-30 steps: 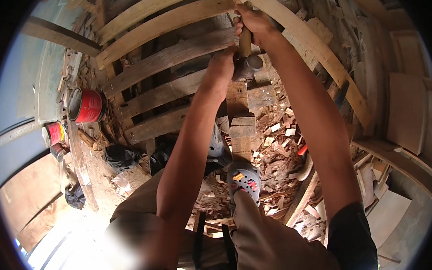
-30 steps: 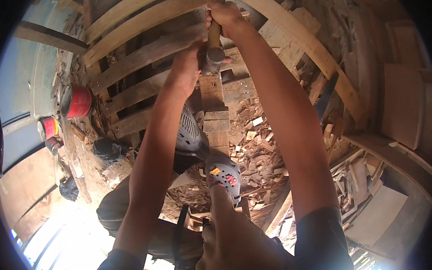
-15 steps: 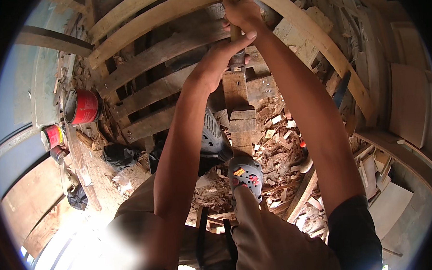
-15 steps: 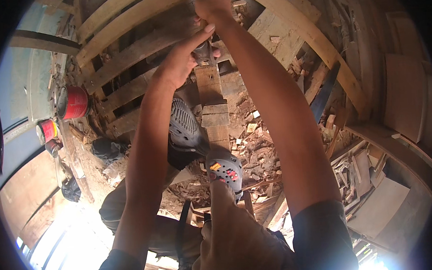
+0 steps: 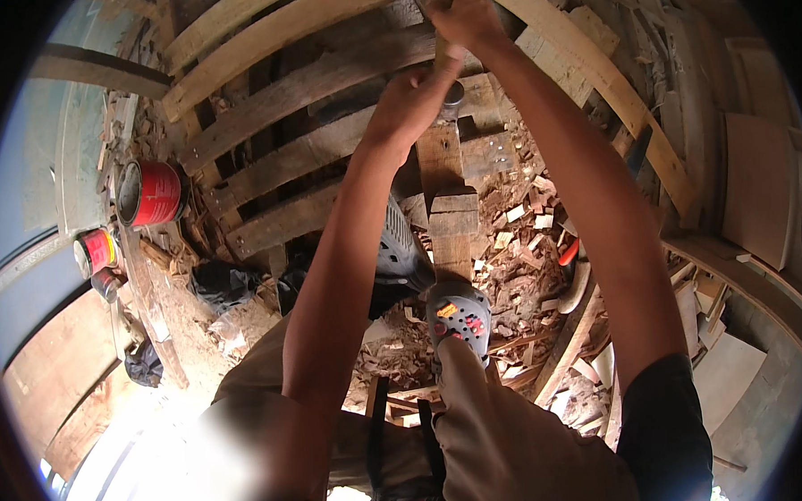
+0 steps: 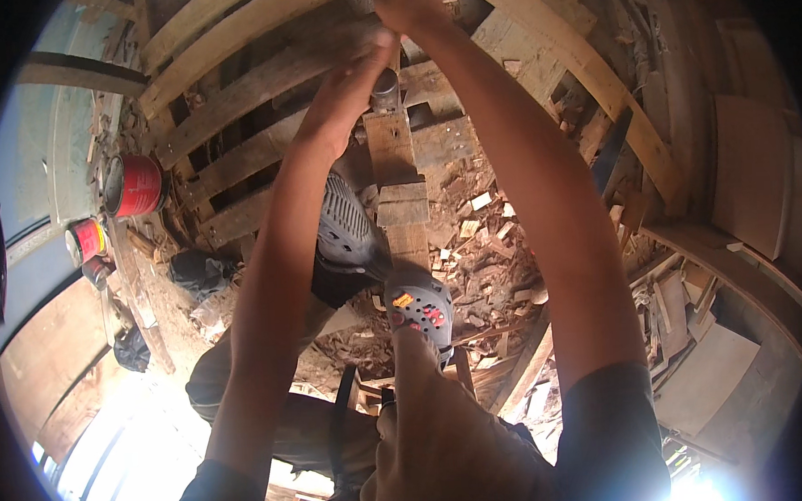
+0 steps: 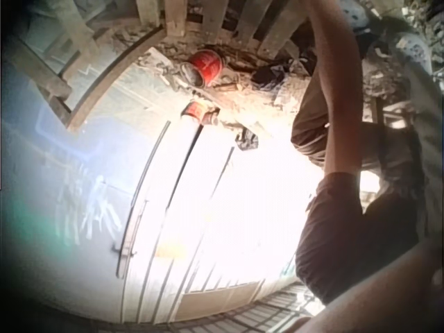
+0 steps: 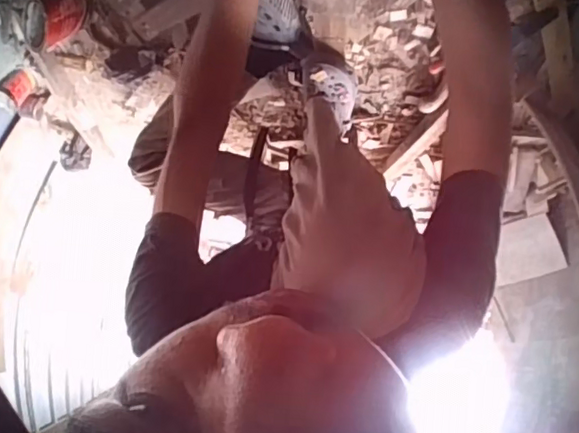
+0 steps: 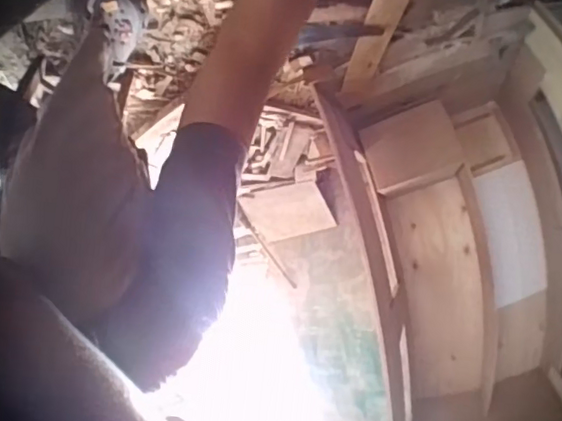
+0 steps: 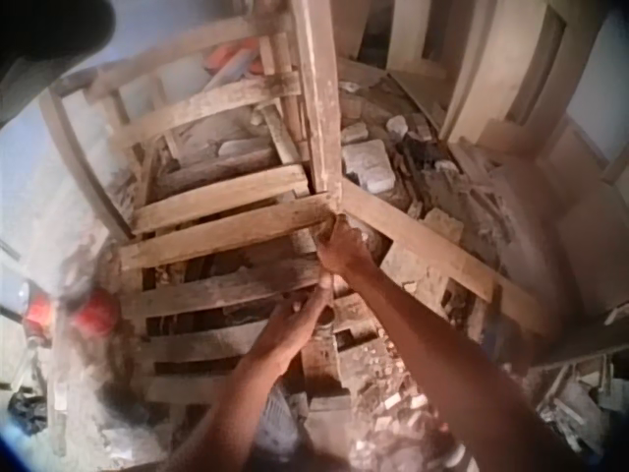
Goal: The person uses a hammer to pry apart and break a wooden pallet into smaller pieces. They repeatedly strike and lever the planks, separating them from the frame and generating wood debris.
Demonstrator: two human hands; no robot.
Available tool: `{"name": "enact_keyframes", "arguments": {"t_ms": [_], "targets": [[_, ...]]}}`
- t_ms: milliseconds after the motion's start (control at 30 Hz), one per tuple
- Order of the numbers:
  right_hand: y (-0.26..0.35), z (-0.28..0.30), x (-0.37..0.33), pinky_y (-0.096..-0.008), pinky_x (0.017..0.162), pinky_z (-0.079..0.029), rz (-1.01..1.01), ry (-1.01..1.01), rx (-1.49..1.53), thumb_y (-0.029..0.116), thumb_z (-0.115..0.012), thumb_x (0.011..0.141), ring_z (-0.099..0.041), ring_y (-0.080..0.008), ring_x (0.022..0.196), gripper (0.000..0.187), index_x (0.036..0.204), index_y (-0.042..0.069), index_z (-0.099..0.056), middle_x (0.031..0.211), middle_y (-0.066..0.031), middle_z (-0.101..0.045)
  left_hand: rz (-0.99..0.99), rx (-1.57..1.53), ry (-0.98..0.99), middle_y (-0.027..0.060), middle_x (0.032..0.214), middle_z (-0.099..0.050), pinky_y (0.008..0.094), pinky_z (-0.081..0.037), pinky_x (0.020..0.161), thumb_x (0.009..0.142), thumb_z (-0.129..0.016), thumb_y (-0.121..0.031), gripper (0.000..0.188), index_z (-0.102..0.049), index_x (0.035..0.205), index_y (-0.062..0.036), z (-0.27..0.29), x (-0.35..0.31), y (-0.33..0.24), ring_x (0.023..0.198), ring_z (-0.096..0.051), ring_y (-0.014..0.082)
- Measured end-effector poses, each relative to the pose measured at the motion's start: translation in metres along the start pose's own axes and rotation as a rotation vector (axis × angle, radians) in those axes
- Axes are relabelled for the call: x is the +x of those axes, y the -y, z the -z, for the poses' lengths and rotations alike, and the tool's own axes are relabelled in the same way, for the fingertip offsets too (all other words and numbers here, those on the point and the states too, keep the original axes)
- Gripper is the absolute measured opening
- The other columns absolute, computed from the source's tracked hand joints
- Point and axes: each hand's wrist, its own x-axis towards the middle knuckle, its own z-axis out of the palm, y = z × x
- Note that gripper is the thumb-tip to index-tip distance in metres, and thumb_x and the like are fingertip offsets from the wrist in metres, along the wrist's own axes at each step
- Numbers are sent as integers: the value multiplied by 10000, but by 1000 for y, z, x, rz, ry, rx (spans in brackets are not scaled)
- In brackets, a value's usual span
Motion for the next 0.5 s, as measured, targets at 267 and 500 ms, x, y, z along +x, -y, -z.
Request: {"name": "enact_keyframes", "arguments": {"t_ms": [267,500], "targets": [[-27,5,-29,-390,536,-575,-128,-97,642,336,-530,1036,-646,-196,614,353,1253,60,-490,836,-104,-622,-145,270,-544,242,1227,-659,420,-443,1041,956,-666,-392,553,-601,1250,72,-35,-48,82,1199,-609,326],[-14,51,-88,-370,451,-519,30,-120,772,321,-499,1044,-575,-193,467,326,1181,27,-458,634,-49,-553,-127,182,-425,176,1031,-728,379,-517,884,868,-766,-363,469,-681,1091,41,-36,-33,116,1004,-697,269]]}}
